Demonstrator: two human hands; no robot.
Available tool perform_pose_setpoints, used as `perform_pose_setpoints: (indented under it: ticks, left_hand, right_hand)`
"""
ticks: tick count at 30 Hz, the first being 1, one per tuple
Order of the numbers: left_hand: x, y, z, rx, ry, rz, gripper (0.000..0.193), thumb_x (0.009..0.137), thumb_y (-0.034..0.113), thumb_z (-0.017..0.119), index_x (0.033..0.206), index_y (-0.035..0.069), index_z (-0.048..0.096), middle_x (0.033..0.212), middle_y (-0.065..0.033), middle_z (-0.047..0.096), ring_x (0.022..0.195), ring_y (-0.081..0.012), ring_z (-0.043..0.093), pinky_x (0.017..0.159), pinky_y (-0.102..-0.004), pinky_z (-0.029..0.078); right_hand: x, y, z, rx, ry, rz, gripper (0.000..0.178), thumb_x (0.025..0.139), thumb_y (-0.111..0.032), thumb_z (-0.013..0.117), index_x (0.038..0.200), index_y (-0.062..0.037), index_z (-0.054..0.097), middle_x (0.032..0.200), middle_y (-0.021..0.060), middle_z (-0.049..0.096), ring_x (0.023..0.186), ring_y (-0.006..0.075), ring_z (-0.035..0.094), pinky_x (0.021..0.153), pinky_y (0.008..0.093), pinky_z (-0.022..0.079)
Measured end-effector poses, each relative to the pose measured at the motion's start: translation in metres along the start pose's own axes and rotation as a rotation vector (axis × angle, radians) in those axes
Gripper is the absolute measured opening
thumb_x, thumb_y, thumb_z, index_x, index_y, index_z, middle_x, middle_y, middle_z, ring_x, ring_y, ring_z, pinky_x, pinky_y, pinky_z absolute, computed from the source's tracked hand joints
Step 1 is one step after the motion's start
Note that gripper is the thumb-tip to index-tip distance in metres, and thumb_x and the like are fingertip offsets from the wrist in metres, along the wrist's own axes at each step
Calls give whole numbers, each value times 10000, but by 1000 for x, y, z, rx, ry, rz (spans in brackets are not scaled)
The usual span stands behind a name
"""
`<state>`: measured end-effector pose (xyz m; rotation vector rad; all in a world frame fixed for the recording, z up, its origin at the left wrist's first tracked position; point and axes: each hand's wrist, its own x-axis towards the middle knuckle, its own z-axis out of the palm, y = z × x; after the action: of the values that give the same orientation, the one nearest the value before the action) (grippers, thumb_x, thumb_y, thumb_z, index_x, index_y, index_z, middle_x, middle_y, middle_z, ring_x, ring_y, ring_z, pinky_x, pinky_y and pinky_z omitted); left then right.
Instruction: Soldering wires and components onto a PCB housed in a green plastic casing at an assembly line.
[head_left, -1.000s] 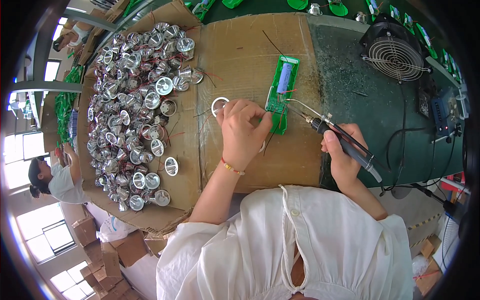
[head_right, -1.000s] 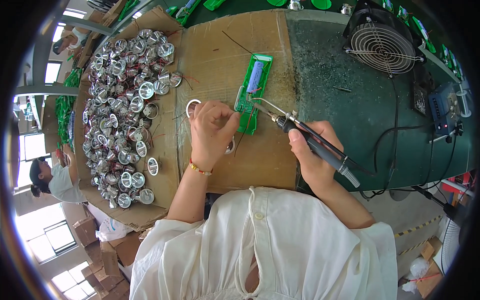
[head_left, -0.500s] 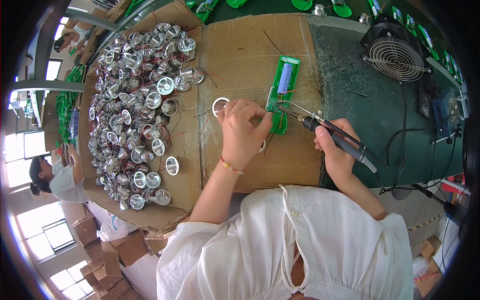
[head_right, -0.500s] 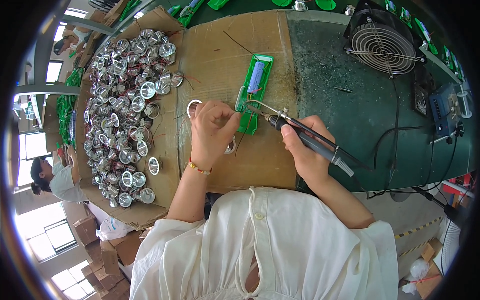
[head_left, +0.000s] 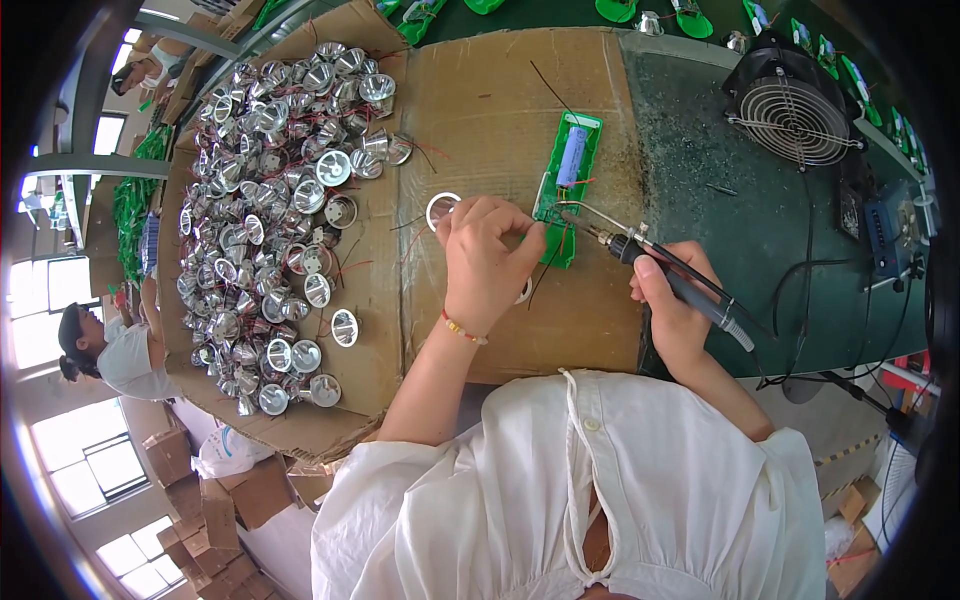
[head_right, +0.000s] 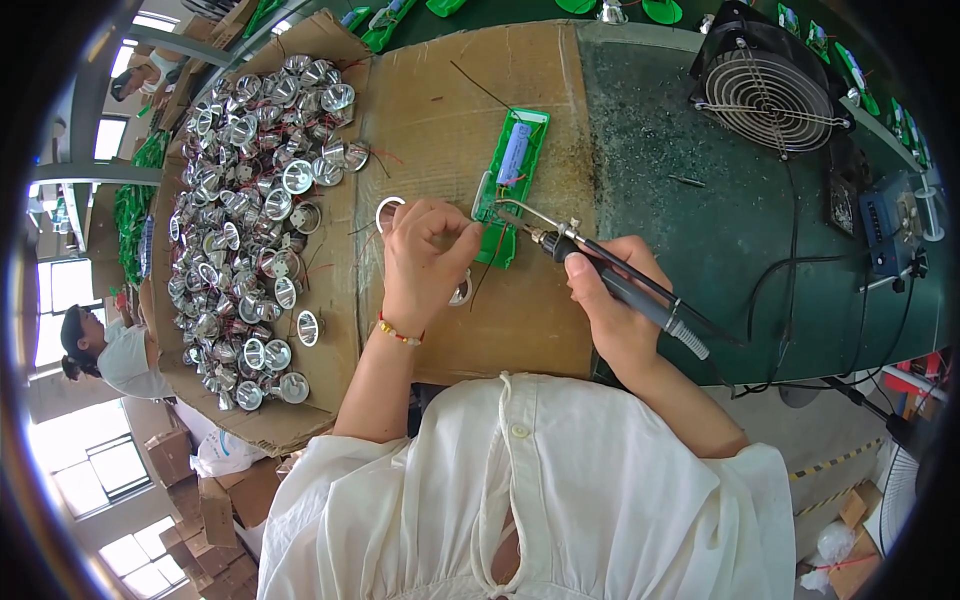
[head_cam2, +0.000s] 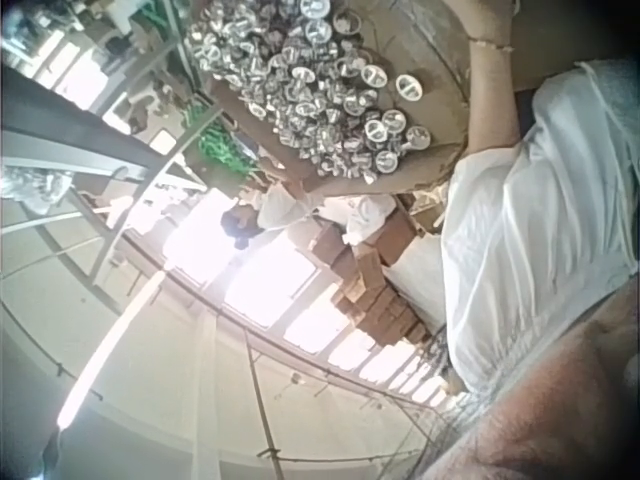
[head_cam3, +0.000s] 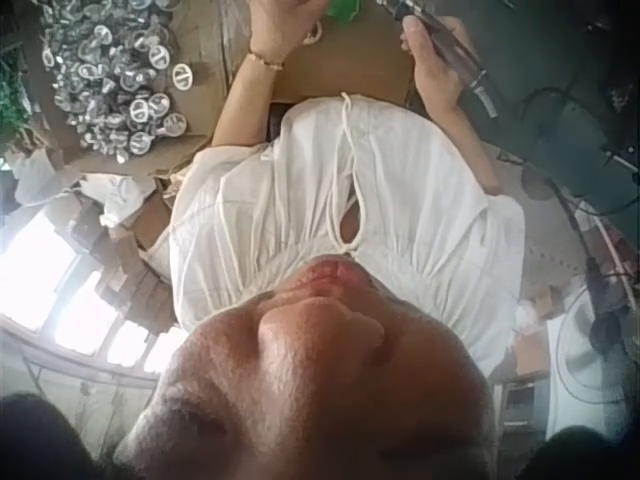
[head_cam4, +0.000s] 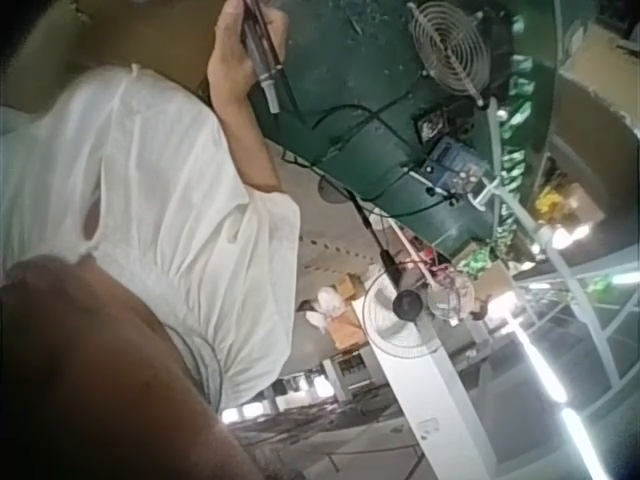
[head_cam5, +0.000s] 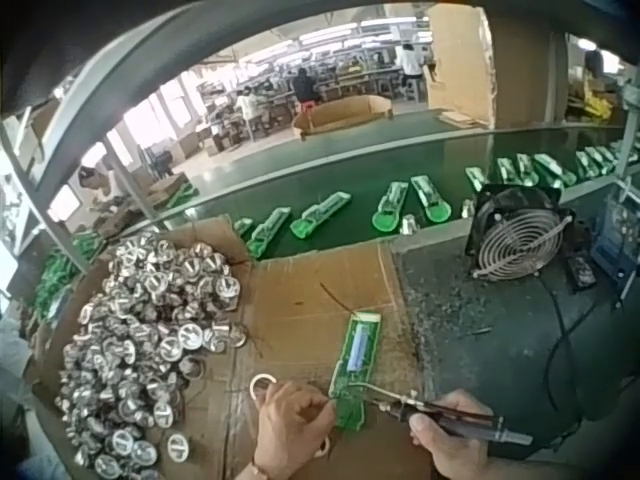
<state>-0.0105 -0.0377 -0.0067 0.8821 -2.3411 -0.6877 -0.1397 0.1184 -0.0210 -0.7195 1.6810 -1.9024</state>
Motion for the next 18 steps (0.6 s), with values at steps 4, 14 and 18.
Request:
perform_pose_setpoints:
  ticks: [4,14,18]
  left_hand:
    - [-1,0,0,9,-3,-13,82,694,101,675,672,40,626,791,-57,622,813,-229,555,766,-344,425]
    - [0,-2,1,-5,-4,-11,76,693,97,672,677,36,629,792,-61,624,800,-229,558,758,-337,430]
    - [0,-1,-1,1,-1,-20,78,693,97,672,678,34,628,793,-60,625,798,-228,559,759,-337,430]
  right_hand:
    - [2,-1,0,-61,-59,12,136,839,-99,616,850,-1,523,660,65,573,548,85,527,515,213,443]
    - [1,-2,0,28,-9,-50,158,827,-110,646,831,6,539,651,51,595,550,65,538,505,206,432]
    - [2,-8,-5,34,-2,-42,164,828,-101,641,853,18,530,661,67,598,555,77,548,514,212,448]
